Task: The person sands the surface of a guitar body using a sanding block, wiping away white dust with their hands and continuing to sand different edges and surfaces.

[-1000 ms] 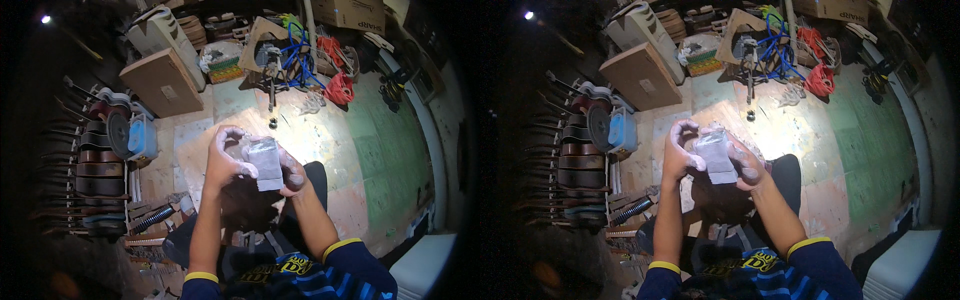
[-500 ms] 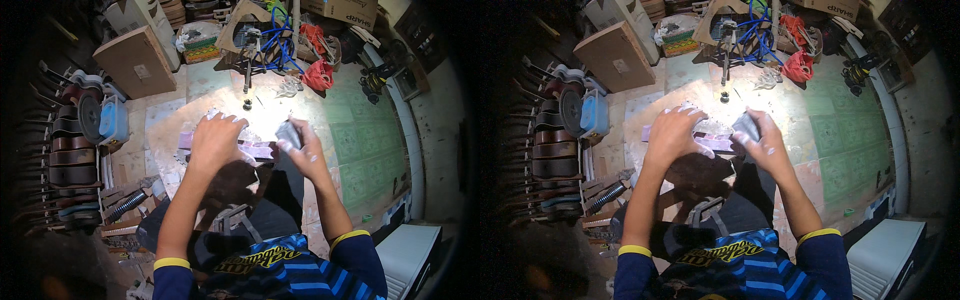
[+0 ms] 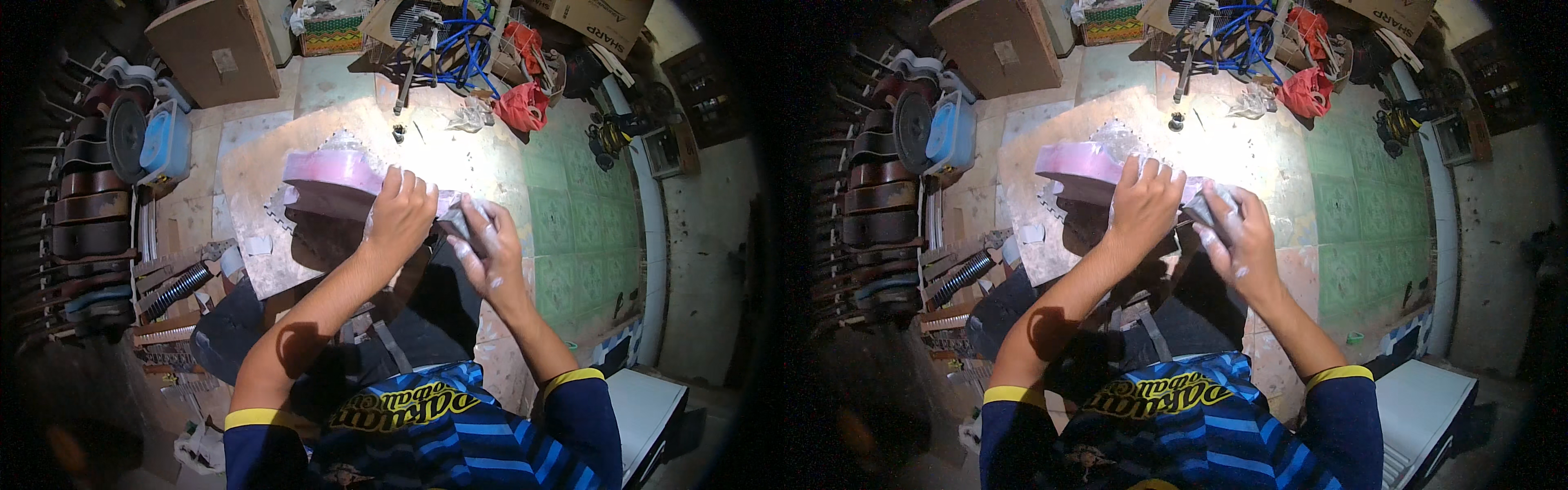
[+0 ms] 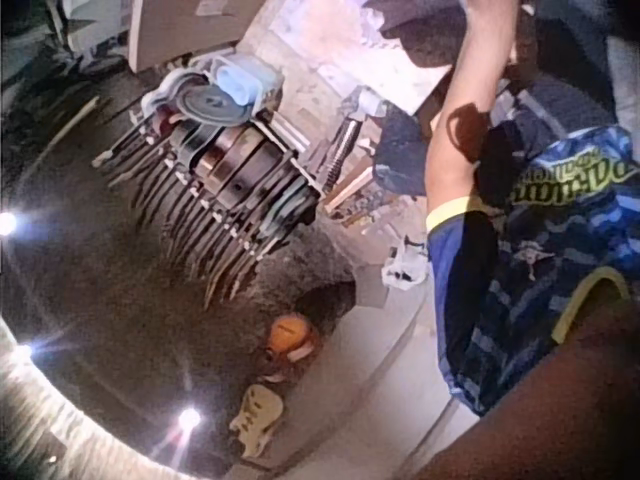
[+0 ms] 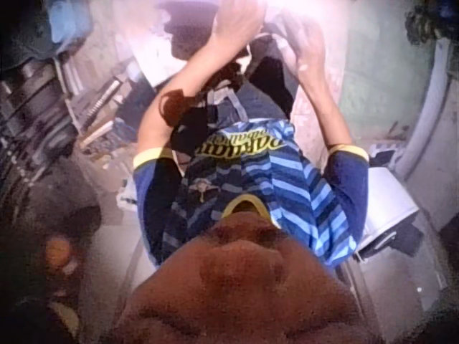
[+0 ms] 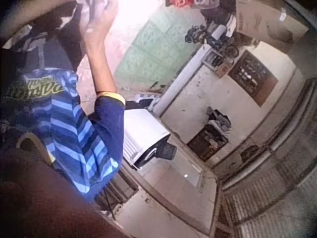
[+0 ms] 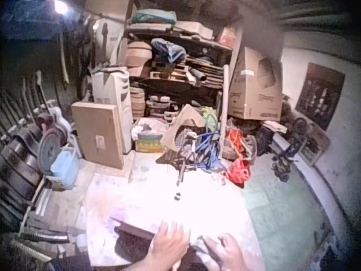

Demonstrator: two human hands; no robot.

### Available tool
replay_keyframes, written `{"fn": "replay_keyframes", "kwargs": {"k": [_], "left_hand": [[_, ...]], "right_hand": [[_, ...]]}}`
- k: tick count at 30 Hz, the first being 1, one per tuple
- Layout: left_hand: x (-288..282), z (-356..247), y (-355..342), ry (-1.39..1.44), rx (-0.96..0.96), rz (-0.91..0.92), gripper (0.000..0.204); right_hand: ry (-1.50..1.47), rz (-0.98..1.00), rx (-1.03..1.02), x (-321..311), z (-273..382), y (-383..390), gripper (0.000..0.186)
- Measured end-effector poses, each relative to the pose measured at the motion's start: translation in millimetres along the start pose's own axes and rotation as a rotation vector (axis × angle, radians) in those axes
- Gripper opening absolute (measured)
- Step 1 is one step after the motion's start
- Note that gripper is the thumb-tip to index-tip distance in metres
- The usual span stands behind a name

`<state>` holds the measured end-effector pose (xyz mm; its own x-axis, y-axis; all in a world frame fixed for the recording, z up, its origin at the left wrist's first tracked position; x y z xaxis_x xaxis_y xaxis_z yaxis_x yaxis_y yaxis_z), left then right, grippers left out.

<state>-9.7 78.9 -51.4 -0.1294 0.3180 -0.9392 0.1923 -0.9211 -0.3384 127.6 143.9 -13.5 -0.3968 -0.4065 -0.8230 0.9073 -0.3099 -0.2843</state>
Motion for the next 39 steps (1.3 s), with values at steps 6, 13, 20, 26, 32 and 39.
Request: {"fn": "replay_keyframes", "kwargs": {"k": [6,13,20,26,32,39], "left_hand": [[7.2,7.5,-6.4,-0.057,0.073,-0.072,0.004],[9.2,10.6,-7.1,-0.071,0.084,-0.082,0.005],[7.5,10.1,-6.4,-0.088,0.094,-0.079,0.005],[7.0,12.6,-9.9,-0.073,0.084,-0.092,0.006],[7.5,11.6,-11.0,-0.08,0.092,-0.067,0.005],[7.0,14.8,-7.9,-0.038,0.098,-0.058,0.005]], "right_hand": [[0.003,-0.053,0.118,1.4,-14.7,-2.6,0.055],[0.088,-0.041,0.051,3.0,-1.8,-4.0,0.05],[-0.025,-0.076,0.168,2.0,-3.9,-11.0,0.053],[-0.021,-0.101,0.209,2.8,-27.7,-26.2,0.051],[-0.305,-0.157,0.359,4.7,-45.6,-25.1,0.057],[-0.185,-0.105,0.368,1.8,-27.4,-25.6,0.05]]}}
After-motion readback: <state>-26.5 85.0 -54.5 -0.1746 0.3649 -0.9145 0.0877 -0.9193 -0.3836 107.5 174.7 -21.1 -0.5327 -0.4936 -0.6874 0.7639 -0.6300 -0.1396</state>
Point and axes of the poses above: each hand's wrist, its own y-axis away from the middle knuckle, its own x-axis out of the palm, z = x × y, the point moved 5 cm from there along -y, towards the middle knuckle, and after that the axes turned 12 degrees about z, right-handed, at the moved point
